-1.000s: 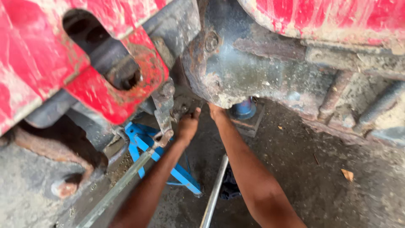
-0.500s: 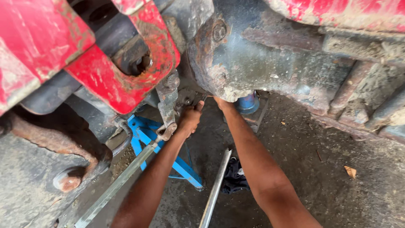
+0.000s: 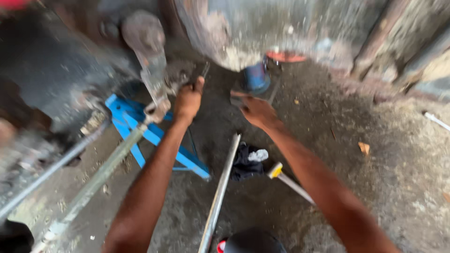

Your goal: The person uses various wrenches and a hammer to loosen or tighten bolts on the underside of a red tractor-like machine while another person assists by holding parts from the other side.

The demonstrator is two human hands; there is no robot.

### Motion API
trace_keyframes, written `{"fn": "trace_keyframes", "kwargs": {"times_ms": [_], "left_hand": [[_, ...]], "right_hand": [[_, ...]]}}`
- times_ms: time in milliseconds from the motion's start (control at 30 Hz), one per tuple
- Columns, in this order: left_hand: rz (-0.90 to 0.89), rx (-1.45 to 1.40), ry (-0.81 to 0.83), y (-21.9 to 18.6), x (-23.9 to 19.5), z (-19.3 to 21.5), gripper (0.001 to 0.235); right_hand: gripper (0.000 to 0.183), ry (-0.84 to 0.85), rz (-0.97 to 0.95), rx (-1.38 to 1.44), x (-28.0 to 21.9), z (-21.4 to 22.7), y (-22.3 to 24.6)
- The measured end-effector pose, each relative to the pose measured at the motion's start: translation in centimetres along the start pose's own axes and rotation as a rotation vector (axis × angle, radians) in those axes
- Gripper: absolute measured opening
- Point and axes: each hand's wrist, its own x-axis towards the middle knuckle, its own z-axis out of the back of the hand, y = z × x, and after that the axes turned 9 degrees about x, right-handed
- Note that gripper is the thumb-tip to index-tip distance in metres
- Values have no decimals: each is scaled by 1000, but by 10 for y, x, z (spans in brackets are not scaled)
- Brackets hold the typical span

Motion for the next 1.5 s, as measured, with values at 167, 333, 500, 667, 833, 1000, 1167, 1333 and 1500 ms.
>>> {"fn": "trace_keyframes", "kwargs": {"times_ms": [167, 333, 500, 667, 833, 1000, 1167, 1333, 1500], "left_hand": [[-68, 55, -75, 25, 12, -25, 70], [-101, 72, -106, 31, 6, -28, 63], [-355, -23, -217, 37, -8, -23, 59], [63, -523, 206, 35, -29, 1, 55], [140, -698, 326, 33, -39, 15, 54], [143, -639, 363, 36, -48, 27, 56], [203, -664, 321, 42, -62, 37, 64], [214, -646, 363, 47, -55, 36, 73], [247, -719, 360, 49, -61, 30, 74]], "right_hand": [[37, 451, -332, -496, -205, -70, -88], [44, 287, -238, -680, -277, -113, -129], [49, 305, -471, -169, -258, -78, -85], [32, 131, -535, 692, -230, -17, 36], [37, -27, -153, 814, -160, 55, 157], [51, -409, 416, 170, -98, 83, 193], [55, -326, 221, 52, -56, 93, 184], [68, -301, 195, 88, -86, 95, 191], [63, -266, 329, 99, -79, 81, 195]]}}
